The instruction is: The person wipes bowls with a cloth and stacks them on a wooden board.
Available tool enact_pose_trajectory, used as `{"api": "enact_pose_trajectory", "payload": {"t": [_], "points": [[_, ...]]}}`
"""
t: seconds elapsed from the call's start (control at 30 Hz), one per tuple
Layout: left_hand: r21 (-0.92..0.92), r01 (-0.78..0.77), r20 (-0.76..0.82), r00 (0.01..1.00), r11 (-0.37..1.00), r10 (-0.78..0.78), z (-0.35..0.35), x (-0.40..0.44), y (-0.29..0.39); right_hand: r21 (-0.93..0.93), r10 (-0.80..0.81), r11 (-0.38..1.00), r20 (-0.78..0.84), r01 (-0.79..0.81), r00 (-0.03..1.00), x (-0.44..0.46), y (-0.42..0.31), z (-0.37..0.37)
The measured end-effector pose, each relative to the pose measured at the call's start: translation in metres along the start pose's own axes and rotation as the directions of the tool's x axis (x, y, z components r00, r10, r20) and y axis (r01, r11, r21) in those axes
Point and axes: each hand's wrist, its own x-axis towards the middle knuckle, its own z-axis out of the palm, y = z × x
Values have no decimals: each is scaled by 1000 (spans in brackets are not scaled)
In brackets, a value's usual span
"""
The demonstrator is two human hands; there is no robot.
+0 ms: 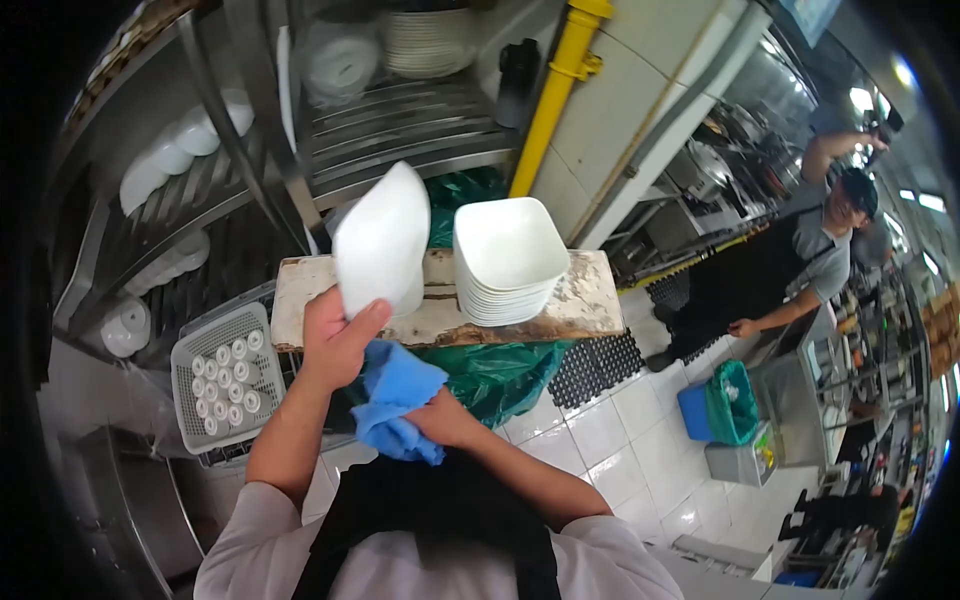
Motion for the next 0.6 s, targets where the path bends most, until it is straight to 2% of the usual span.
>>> {"api": "enact_pose_trajectory", "payload": {"t": [0.03,0.07,0.13,0.17,0.23,0.27,0.33,0.4,0.47,0.5,0.6], "points": [[91,33,67,997,995,-39,11,12,9,-1,36,999,-13,-36,999,-6,-1,-11],[93,28,89,995,995,-36,21,27,10,6,26,1000,-31,-25,999,-13,-2,-17],[294,-229,313,940,928,134,43,57,13,-63,38,997,-186,-51,982,-31,-10,-26],[287,-239,335,932,928,137,54,70,11,-67,34,997,-192,-47,981,-39,-13,-30],[533,-443,489,857,721,165,76,89,4,-29,-23,999,-254,16,967,-56,-11,-33],[524,-457,508,845,719,167,85,95,2,-2,-70,997,-297,73,952,-65,-9,-34],[675,-423,565,823,605,-55,103,103,-1,5,-90,995,-349,98,933,-78,0,-41],[693,-456,592,802,558,-81,116,104,-6,15,-105,992,-405,122,908,-89,4,-49],[800,-425,552,798,423,-242,123,106,-12,30,-84,994,-446,109,891,-99,5,-55],[817,-427,556,763,388,-329,126,107,-10,40,-85,992,-465,118,881,-103,6,-56],[809,-429,559,774,401,-299,131,103,-14,78,-45,992,-515,99,856,-114,8,-58]]}}
